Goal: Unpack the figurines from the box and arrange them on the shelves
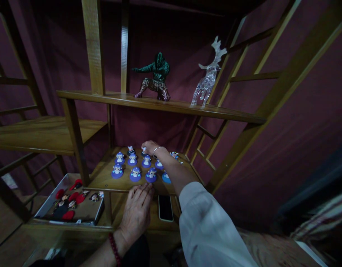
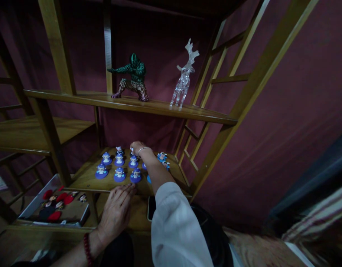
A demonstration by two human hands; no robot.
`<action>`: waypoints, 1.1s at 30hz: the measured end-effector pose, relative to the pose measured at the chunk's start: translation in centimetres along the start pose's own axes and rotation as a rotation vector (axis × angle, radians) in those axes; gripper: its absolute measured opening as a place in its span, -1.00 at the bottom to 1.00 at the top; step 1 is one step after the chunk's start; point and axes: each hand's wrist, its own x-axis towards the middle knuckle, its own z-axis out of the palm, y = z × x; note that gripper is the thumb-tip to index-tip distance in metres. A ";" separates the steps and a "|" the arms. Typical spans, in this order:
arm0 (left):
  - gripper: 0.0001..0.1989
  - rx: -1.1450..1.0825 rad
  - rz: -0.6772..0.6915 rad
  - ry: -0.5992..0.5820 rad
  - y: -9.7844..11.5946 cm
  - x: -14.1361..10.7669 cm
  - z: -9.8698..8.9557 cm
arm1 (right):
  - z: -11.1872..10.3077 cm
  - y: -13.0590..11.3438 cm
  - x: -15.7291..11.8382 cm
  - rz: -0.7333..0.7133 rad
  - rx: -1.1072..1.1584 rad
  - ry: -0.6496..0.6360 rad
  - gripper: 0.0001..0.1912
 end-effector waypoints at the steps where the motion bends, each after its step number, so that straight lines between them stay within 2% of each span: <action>1: -0.55 -0.003 0.000 -0.003 0.0 0.0 0.0 | 0.1 0.2 0.1 -0.010 0.001 0.005 -0.66; 6: -0.54 -0.010 -0.004 -0.010 0.0 -0.1 -0.1 | -0.3 1.1 -0.4 -0.026 0.046 0.018 -0.60; 13: -0.53 -0.007 0.004 -0.012 0.1 -0.1 -0.3 | -2.2 3.3 -2.7 0.141 0.093 -0.054 -0.61; 16: -0.53 -0.011 0.010 -0.003 0.1 -0.1 -0.3 | -2.5 4.1 -3.3 0.159 0.055 -0.093 -0.63; 22: -0.52 0.007 0.001 -0.022 0.2 -0.1 -0.3 | -1.8 4.6 -3.5 0.094 -0.026 -0.122 -0.65; 33: -0.52 0.002 -0.010 -0.027 0.2 -0.1 -0.2 | -1.2 4.4 -3.6 0.096 -0.065 -0.089 -0.71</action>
